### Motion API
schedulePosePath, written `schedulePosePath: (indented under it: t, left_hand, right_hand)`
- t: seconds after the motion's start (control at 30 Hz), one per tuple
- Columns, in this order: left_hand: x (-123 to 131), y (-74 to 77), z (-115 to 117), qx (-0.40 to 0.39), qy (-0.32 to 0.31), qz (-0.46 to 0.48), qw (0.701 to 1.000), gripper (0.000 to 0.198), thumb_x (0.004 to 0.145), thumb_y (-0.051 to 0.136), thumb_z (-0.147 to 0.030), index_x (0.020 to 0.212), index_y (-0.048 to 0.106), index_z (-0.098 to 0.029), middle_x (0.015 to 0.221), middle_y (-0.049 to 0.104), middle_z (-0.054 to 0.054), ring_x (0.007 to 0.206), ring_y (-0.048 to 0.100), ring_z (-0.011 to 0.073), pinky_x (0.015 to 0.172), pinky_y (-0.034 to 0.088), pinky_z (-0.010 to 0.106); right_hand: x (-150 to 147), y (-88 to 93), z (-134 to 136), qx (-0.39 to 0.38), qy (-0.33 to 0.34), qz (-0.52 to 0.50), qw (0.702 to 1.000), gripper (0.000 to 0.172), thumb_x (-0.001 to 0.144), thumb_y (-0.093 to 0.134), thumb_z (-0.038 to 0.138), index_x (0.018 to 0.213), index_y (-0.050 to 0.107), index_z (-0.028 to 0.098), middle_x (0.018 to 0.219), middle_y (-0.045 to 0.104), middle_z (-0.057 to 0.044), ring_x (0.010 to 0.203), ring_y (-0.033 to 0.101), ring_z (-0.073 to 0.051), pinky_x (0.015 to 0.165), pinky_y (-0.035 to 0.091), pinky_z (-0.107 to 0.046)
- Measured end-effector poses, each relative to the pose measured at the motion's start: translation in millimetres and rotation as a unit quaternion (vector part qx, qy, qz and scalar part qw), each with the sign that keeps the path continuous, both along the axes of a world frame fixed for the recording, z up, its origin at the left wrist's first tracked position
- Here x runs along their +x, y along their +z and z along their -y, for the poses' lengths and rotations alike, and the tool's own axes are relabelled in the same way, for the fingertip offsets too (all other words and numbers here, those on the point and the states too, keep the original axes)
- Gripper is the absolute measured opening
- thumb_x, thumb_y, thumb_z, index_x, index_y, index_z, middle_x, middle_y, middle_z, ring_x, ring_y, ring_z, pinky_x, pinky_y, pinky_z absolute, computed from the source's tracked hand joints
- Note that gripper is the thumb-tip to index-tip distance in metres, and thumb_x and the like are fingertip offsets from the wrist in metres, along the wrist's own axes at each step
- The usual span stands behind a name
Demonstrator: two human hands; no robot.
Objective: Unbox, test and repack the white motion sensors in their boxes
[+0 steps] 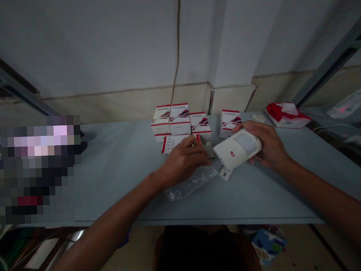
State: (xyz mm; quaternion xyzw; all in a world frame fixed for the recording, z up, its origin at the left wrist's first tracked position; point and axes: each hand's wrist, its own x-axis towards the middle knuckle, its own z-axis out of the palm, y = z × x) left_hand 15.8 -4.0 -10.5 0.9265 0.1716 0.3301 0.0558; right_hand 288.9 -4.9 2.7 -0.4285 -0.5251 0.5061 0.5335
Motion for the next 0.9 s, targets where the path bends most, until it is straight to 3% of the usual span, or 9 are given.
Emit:
schedulePosePath:
  t: [0.3, 0.57, 0.77, 0.9]
  left_hand:
    - [2.6, 3.7, 2.0, -0.017, -0.032, 0.065, 0.997, 0.014, 0.103, 0.063, -0.021, 0.099, 0.077, -0.019, 0.096, 0.078, 0.005, 0.088, 0.060, 0.0170, 0.079, 0.050, 0.032]
    - [4.0, 0.9, 4.8, -0.096, -0.038, 0.091, 0.991, 0.012, 0.102, 0.064, -0.024, 0.099, 0.073, -0.017, 0.094, 0.070, 0.007, 0.091, 0.065, 0.0168, 0.083, 0.055, 0.030]
    - [3.2, 2.3, 4.0, -0.078, -0.042, 0.102, 0.991, 0.008, 0.100, 0.067, -0.021, 0.096, 0.072, -0.017, 0.095, 0.069, 0.006, 0.093, 0.064, 0.0160, 0.084, 0.054, 0.029]
    - [2.2, 2.7, 3.1, -0.054, -0.011, 0.113, 0.992, 0.006, 0.099, 0.070, -0.023, 0.098, 0.072, -0.018, 0.097, 0.067, 0.006, 0.094, 0.064, 0.0165, 0.084, 0.055, 0.030]
  right_hand:
    - [-6.7, 1.3, 5.5, -0.018, 0.046, 0.039, 0.998, 0.033, 0.086, 0.075, 0.053, 0.092, 0.079, 0.021, 0.055, 0.067, -0.001, 0.028, 0.053, -0.014, 0.020, 0.027, -0.022]
    - [-8.8, 1.2, 6.1, -0.025, 0.041, 0.009, 0.999, 0.032, 0.086, 0.072, 0.050, 0.093, 0.077, 0.019, 0.054, 0.067, -0.001, 0.026, 0.053, -0.015, 0.019, 0.027, -0.023]
    - [-10.0, 1.0, 6.4, -0.043, 0.055, 0.016, 0.997, 0.035, 0.088, 0.072, 0.053, 0.095, 0.076, 0.019, 0.054, 0.067, 0.000, 0.027, 0.054, -0.014, 0.021, 0.028, -0.021]
    - [-9.5, -1.7, 4.5, -0.062, 0.092, 0.025, 0.993, 0.039, 0.088, 0.073, 0.053, 0.097, 0.075, 0.016, 0.053, 0.067, 0.000, 0.027, 0.054, -0.014, 0.020, 0.030, -0.019]
